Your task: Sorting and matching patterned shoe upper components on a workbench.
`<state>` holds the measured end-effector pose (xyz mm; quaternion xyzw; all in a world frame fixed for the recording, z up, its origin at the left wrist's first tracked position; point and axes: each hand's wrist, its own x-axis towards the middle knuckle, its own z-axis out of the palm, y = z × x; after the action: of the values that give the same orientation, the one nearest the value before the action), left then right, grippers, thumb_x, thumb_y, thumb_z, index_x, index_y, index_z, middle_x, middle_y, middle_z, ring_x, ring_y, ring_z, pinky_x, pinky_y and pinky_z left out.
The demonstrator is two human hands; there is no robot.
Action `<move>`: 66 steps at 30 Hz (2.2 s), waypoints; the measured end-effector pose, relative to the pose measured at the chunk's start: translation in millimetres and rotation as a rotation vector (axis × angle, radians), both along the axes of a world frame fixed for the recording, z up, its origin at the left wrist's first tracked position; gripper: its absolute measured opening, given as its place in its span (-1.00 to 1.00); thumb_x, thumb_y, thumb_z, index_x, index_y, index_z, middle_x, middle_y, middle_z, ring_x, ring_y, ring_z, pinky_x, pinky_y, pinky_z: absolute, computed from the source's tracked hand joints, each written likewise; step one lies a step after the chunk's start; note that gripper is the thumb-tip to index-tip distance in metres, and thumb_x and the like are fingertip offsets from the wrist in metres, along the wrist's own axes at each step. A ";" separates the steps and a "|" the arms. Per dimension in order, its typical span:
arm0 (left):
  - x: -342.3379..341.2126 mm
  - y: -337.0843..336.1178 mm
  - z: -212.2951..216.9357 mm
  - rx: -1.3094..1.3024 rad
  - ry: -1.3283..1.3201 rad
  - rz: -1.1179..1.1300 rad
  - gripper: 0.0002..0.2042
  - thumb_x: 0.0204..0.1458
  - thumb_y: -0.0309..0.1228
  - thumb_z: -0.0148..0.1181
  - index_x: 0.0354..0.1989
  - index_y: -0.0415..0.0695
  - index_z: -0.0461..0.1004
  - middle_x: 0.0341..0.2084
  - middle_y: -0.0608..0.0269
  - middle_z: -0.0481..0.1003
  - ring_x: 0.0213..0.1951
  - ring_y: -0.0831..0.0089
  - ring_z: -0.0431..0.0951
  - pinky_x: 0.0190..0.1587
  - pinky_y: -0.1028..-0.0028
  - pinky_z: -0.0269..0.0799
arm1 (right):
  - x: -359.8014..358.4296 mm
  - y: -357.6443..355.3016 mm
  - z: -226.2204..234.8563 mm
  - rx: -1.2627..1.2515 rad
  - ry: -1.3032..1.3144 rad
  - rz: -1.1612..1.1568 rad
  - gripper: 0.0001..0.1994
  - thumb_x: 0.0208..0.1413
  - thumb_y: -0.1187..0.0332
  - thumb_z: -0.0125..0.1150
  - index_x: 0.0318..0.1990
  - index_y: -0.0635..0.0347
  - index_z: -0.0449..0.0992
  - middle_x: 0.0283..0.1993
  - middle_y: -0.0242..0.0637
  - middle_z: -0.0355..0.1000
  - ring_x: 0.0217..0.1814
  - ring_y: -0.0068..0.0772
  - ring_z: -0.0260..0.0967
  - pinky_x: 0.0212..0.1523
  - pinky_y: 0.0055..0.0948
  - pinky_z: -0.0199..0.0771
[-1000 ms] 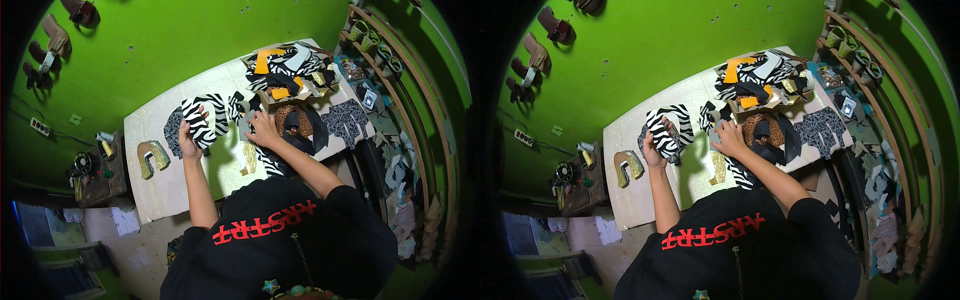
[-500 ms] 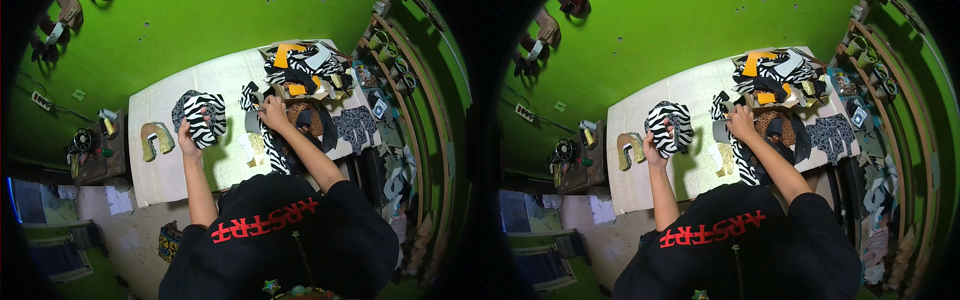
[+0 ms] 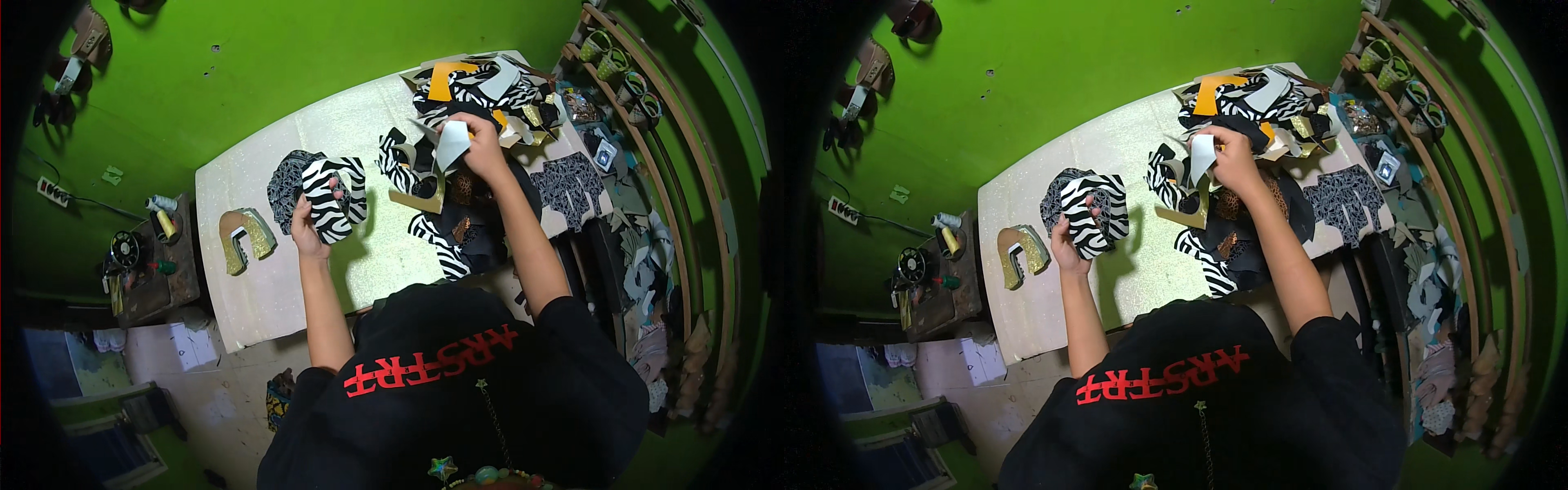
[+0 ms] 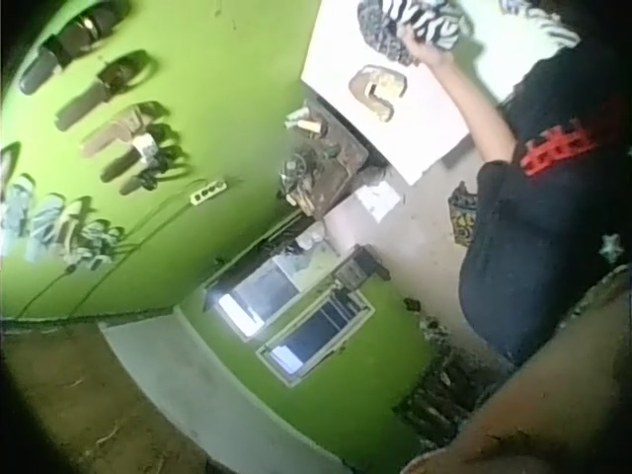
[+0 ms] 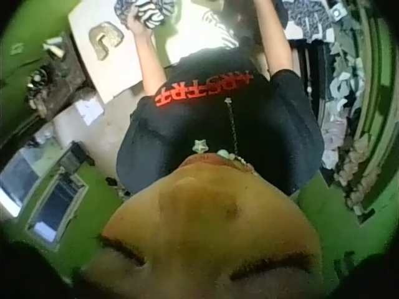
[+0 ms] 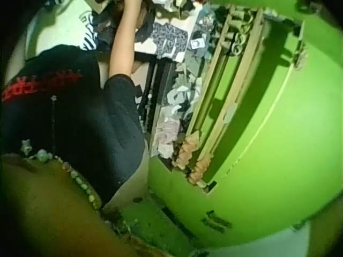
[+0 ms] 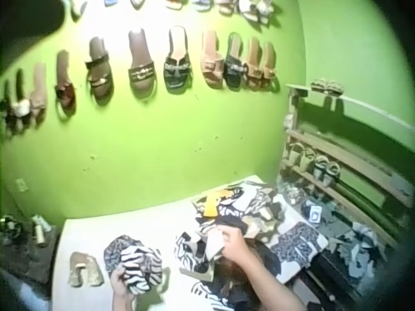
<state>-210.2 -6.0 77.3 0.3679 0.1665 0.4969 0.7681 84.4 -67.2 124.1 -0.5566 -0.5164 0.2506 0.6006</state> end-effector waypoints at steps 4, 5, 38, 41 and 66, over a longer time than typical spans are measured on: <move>4.1 0.3 -1.6 -0.009 0.005 -0.024 -0.53 -0.03 -0.36 -0.24 0.08 -0.30 0.14 -0.11 -0.02 0.38 -0.22 0.29 0.49 -0.23 0.41 0.47 | 9.4 -11.8 1.3 0.024 -0.038 -0.030 -0.90 -0.08 0.55 0.06 -0.38 0.30 0.49 -0.43 -0.32 0.47 -0.37 -0.59 0.39 -0.30 -0.56 0.37; 6.5 0.0 -2.6 -0.016 0.007 -0.040 -0.54 -0.03 -0.37 -0.23 0.08 -0.30 0.14 -0.12 -0.01 0.39 -0.23 0.30 0.49 -0.24 0.40 0.48 | 10.7 -15.0 1.0 0.026 -0.053 -0.037 -0.90 -0.09 0.55 0.07 -0.38 0.30 0.49 -0.43 -0.32 0.47 -0.37 -0.59 0.39 -0.30 -0.57 0.37; 99.4 -38.5 -82.1 1.159 1.713 0.129 -0.81 -0.24 -0.39 0.22 -0.36 0.01 0.51 -0.36 0.13 0.28 -0.31 0.21 0.38 -0.29 0.26 0.26 | 27.7 -76.4 -63.4 -0.803 -0.564 -0.031 -0.47 -0.14 0.10 0.18 -0.10 0.40 0.37 -0.13 0.10 0.37 -0.05 -0.01 0.32 0.00 -0.30 0.28; 93.6 -40.2 -58.6 1.088 1.584 0.125 -0.85 -0.29 -0.42 0.26 -0.46 -0.09 0.52 -0.40 0.07 0.28 -0.34 0.13 0.39 -0.34 0.24 0.32 | 23.0 -59.6 -50.8 -0.692 -0.531 -0.051 -0.53 -0.11 0.16 0.16 -0.13 0.39 0.38 -0.15 0.08 0.37 -0.06 -0.02 0.32 -0.01 -0.30 0.28; 60.4 -45.7 -15.1 0.798 1.415 0.048 -0.80 -0.09 -0.55 0.04 -0.24 -0.12 0.43 -0.28 0.05 0.40 -0.31 0.12 0.46 -0.25 0.30 0.36 | -28.7 38.2 -122.3 -0.261 -0.019 -0.069 -0.79 -0.10 0.53 0.03 -0.26 0.28 0.49 -0.29 -0.15 0.46 -0.33 -0.33 0.45 -0.26 -0.45 0.38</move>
<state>-149.9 -51.7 62.3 0.8374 0.4308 0.1849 0.2812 55.7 -28.9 1.8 -0.6498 -0.4657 0.2893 0.5265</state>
